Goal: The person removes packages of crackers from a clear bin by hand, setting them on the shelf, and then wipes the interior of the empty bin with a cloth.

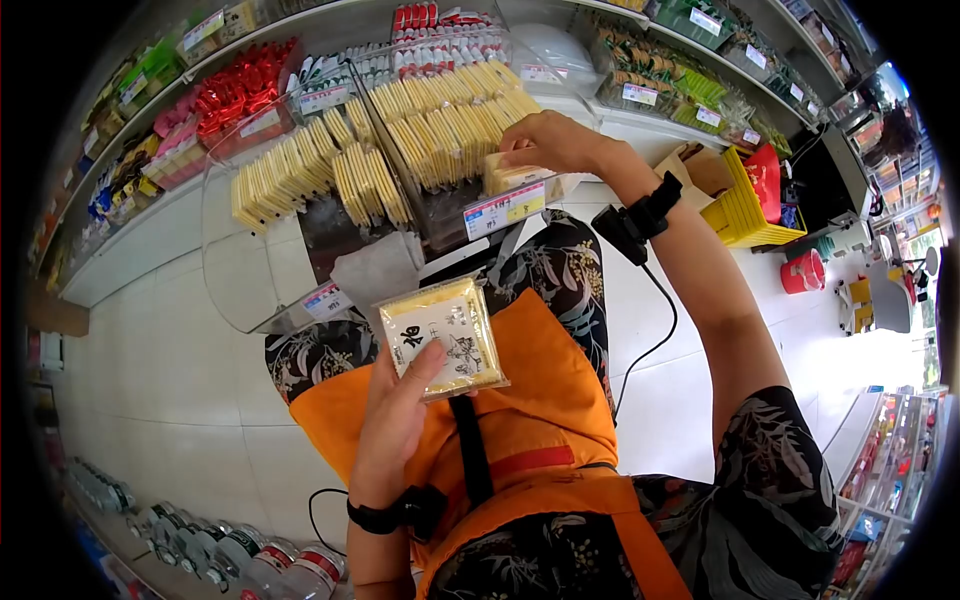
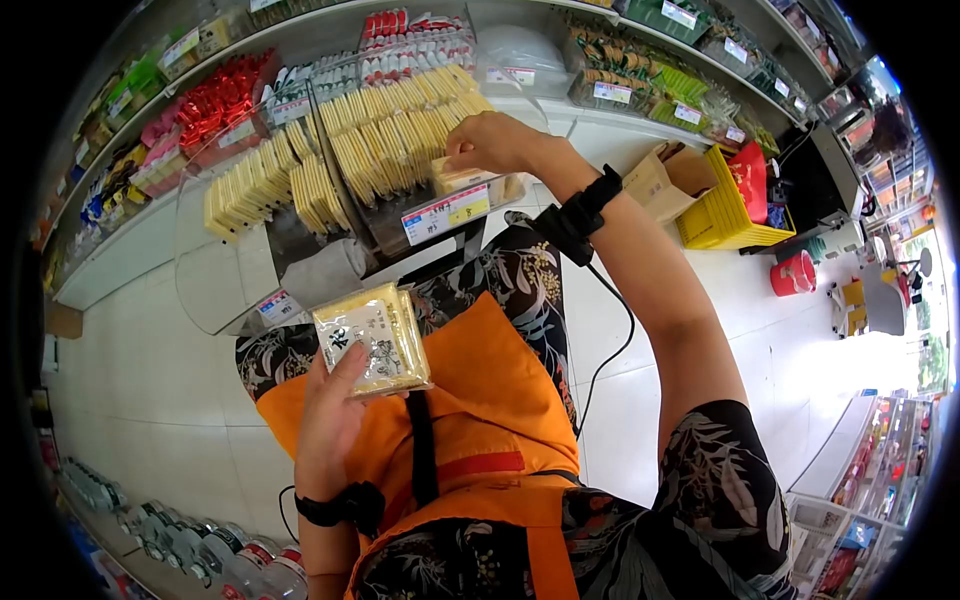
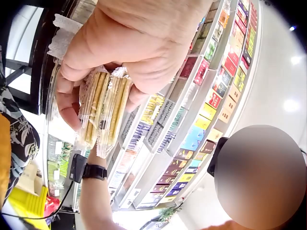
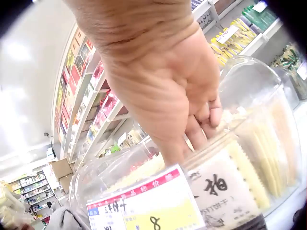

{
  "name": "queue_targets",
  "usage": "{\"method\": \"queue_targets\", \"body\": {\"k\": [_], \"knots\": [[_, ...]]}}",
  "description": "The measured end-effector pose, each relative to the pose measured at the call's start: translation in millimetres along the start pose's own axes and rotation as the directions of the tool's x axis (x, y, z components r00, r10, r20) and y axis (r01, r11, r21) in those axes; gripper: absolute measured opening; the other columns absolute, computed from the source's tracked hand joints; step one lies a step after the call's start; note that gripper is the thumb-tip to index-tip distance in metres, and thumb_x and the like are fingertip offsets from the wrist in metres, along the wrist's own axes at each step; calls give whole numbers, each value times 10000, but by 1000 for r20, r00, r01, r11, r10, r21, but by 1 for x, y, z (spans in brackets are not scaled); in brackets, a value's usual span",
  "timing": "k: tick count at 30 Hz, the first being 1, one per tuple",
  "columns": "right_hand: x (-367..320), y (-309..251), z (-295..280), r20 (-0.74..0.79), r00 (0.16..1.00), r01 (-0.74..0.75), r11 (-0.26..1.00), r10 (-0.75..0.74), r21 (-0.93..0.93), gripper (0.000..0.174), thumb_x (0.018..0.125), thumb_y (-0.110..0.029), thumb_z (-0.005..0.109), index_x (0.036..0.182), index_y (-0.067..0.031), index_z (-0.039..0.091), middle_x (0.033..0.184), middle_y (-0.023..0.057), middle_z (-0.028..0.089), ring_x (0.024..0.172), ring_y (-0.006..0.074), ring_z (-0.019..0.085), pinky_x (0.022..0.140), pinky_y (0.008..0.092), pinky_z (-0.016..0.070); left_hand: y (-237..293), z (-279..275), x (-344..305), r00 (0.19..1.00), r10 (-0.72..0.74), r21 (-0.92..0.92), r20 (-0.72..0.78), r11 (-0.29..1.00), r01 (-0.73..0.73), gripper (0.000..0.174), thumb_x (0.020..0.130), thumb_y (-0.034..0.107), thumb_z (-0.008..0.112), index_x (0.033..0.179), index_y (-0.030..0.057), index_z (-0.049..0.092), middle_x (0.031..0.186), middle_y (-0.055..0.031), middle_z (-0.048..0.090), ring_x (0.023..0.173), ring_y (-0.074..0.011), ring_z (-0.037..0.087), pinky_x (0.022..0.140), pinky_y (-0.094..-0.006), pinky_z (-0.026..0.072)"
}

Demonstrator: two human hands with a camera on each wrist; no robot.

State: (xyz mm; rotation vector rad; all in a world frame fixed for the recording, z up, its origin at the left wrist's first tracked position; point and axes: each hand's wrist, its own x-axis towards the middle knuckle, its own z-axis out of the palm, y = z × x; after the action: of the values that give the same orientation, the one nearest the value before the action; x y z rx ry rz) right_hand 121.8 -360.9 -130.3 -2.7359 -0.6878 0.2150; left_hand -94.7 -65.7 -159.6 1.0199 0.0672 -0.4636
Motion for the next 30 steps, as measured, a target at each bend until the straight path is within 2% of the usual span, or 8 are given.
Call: {"method": "queue_targets", "body": {"k": [5, 10, 12, 13, 17, 21, 24, 30], "knots": [[-14, -6, 2, -375, 892, 204, 966, -251, -160, 266, 970, -270, 562, 978, -14, 636, 833, 183, 642, 806, 356, 623, 750, 431, 490, 0, -2, -1, 1000, -17, -23, -12, 1000, 16, 384, 973, 197, 587, 1264, -12, 450, 1101, -145, 646, 904, -238, 685, 682, -374, 588], [-35, -27, -19, -584, 810, 166, 974, -45, 155, 291, 1002, -267, 526, 1016, 15, 596, 865, 181, 634, 774, 330, 614, 711, 396, 478, -1, -3, 5, 999, -42, -44, -14, 998, 41, 405, 968, 192, 594, 1282, -12, 440, 1107, -140, 640, 905, -227, 683, 680, -363, 584], [-44, -38, -25, -583, 811, 153, 942, 54, 299, 311, 1015, -278, 509, 1019, 21, 594, 853, 179, 624, 763, 291, 607, 697, 376, 471, -1, -1, 6, 999, -43, -49, -16, 998, 42, 404, 967, 189, 591, 1283, -12, 440, 1108, -138, 641, 908, -228, 682, 679, -364, 583], [-46, -40, -22, -599, 799, 198, 917, 53, 346, 349, 1036, -304, 479, 1018, 27, 591, 793, 122, 595, 730, 189, 555, 664, 336, 453, 0, -1, 6, 999, -47, -45, 2, 998, 47, 404, 970, 192, 588, 1285, -11, 439, 1116, -130, 638, 917, -225, 681, 677, -361, 582], [-58, -58, -15, -491, 863, 200, 810, 121, 552, 388, 1046, -333, 463, 997, 26, 601, 749, 5, 532, 713, 73, 453, 608, 280, 416, -2, -3, 5, 999, -33, -24, 27, 999, 33, 394, 988, 222, 558, 1290, -1, 438, 1129, -128, 633, 939, -220, 677, 680, -360, 581], [-67, -84, -4, -399, 907, 181, 728, 137, 661, 387, 1038, -318, 487, 952, 26, 643, 685, -12, 530, 629, 51, 431, 552, 256, 390, -3, -5, 5, 998, -50, -28, 31, 998, 51, 391, 1016, 283, 498, 1294, 14, 439, 1136, -121, 632, 946, -222, 676, 685, -362, 579], [-68, -92, -4, -308, 950, 151, 796, 47, 587, 378, 1030, -325, 509, 1042, 18, 669, 722, -27, 598, 633, 10, 490, 530, 210, 407, -1, -3, 6, 996, -80, -15, 39, 997, 80, 391, 1035, 320, 443, 1291, 24, 445, 1128, -116, 639, 931, -229, 683, 684, -370, 579], [-70, -103, -1, -250, 966, 205, 799, -71, 565, 298, 986, -255, 600, 885, 9, 692, 642, -25, 579, 601, 21, 492, 505, 236, 395, -2, -4, 7, 992, -106, -12, 72, 994, 108, 420, 1049, 360, 394, 1305, 31, 444, 1129, -124, 644, 936, -230, 684, 693, -373, 581]]}}
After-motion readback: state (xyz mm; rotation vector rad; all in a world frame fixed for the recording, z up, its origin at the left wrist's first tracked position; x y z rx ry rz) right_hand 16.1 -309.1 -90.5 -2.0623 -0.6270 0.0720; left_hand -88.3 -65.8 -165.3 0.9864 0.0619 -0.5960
